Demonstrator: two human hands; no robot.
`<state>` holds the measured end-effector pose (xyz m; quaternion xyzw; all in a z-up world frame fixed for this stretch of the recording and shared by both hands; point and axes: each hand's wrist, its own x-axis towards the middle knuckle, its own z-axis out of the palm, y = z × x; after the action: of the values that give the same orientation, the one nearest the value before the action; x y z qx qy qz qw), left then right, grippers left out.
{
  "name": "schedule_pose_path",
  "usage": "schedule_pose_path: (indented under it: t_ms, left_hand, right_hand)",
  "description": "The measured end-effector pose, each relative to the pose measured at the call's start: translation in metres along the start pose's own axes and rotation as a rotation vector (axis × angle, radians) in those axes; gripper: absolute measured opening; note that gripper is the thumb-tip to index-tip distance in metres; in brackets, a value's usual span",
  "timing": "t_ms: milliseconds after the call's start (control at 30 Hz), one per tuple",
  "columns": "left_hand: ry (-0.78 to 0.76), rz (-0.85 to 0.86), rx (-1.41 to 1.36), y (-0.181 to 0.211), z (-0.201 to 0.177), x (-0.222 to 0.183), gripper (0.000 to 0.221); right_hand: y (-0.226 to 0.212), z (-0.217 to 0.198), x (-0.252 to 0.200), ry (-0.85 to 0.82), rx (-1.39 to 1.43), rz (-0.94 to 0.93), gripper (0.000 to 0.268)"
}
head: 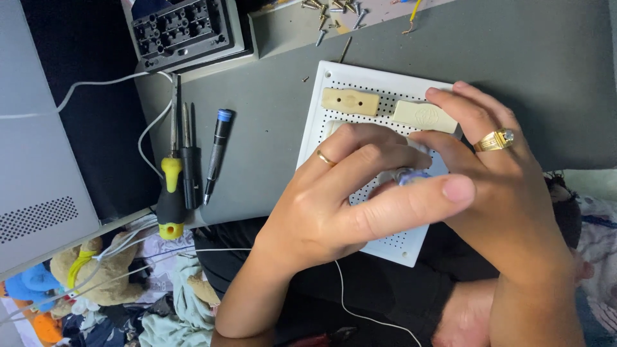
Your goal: Assembling and securing electrical switches onto a perforated mounting board using a precision screwdriver.
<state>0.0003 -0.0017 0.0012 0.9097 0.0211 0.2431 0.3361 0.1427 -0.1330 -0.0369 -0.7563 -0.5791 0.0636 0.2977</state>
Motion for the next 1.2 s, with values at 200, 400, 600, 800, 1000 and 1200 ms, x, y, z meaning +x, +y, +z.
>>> schedule_pose_path:
  t_ms: [200, 400, 600, 800, 1000, 1200]
  left_hand:
    - [0.041, -0.055, 0.095, 0.000, 0.003, -0.002, 0.046]
    - [0.032, 0.039, 0.077, 0.002, 0.005, 0.004, 0.056]
    - [0.107, -0.064, 0.081, 0.002, 0.006, -0.003, 0.038]
    - [0.067, -0.070, -0.020, 0.001, 0.003, 0.000, 0.026]
    - [0.037, -0.268, -0.106, 0.007, -0.002, 0.003, 0.027]
    - [0.021, 0.062, 0.028, -0.001, -0.003, 0.004, 0.028]
  right_hand:
    - [0.000, 0.000, 0.000, -0.005, 0.001, 0.007, 0.017]
    - [0.000, -0.001, 0.000, -0.014, 0.008, -0.008, 0.034]
    - [0.000, -0.001, 0.002, 0.023, -0.043, -0.064, 0.011]
    - [0.000, -0.002, 0.002, 0.018, 0.008, -0.054, 0.011]
    - [0.000, -0.002, 0.002, 0.019, -0.023, -0.068, 0.005]
    - [0.001, -0.003, 0.003, 0.022, 0.020, -0.071, 0.009]
